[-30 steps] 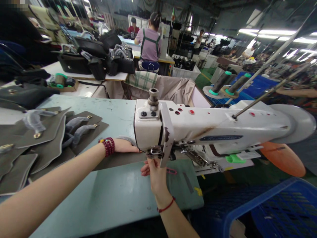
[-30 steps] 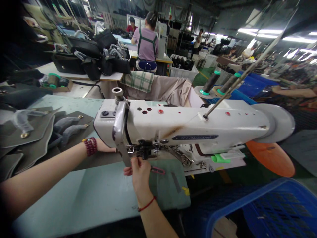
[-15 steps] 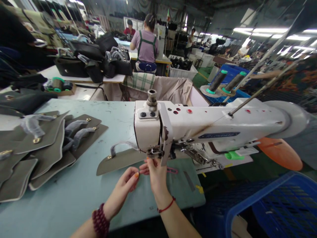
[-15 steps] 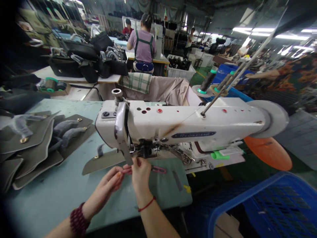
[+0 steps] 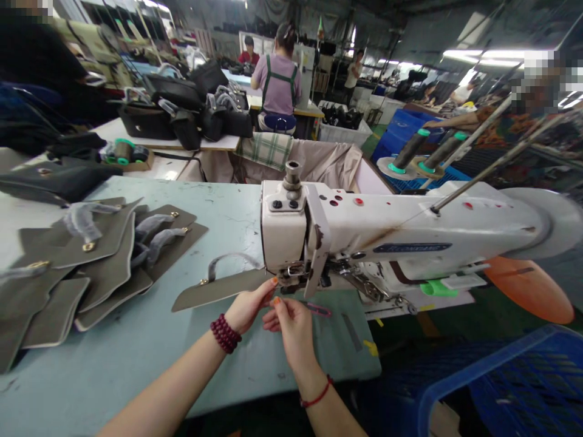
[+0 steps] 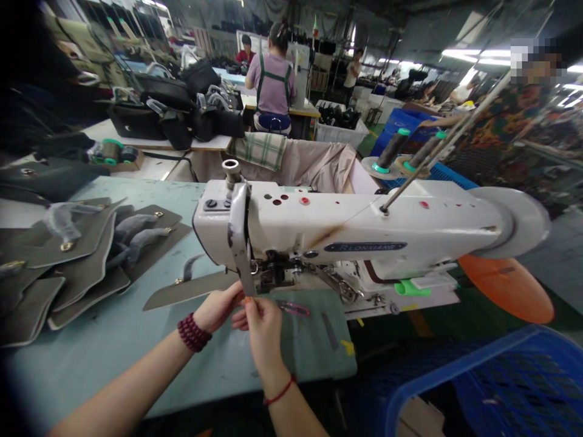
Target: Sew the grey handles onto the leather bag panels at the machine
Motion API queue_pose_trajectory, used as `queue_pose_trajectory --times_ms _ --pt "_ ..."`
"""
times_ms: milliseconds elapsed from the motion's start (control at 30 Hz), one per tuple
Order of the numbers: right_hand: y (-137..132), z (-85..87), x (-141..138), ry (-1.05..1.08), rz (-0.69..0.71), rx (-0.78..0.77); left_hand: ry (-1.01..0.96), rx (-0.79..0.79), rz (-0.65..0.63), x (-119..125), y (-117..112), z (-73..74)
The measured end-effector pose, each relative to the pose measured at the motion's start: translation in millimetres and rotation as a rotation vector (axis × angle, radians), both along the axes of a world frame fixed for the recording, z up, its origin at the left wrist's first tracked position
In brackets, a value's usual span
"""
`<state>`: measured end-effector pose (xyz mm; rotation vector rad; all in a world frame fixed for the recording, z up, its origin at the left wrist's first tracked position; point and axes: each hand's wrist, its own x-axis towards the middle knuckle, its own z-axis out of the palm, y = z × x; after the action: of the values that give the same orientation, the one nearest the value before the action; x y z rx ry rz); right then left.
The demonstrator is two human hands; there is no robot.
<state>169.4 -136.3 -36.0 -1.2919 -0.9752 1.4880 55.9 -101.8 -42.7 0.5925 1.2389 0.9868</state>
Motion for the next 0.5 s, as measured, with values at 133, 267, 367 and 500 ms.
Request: queue_pose_trajectory --times_ms 133,267,367,500 --pt "-7.5 0.9 -0.3 0.033 0.030 -0.032 0.037 -0.021 0.028 0.7 3.7 1.6" --pt "-12.2 0.2 -0.6 0.064 0.042 -0.052 0.069 -0.011 0.043 2.9 6.2 7.7" --pt "-15.1 -1.7 1.0 0.077 0.039 -0.060 0.083 -0.011 0.077 6.0 4.3 12.4" --pt "-17.8 -4.6 6.3 0.062 0.042 -0.054 0.180 -0.014 0.157 15.9 -5.5 15.4"
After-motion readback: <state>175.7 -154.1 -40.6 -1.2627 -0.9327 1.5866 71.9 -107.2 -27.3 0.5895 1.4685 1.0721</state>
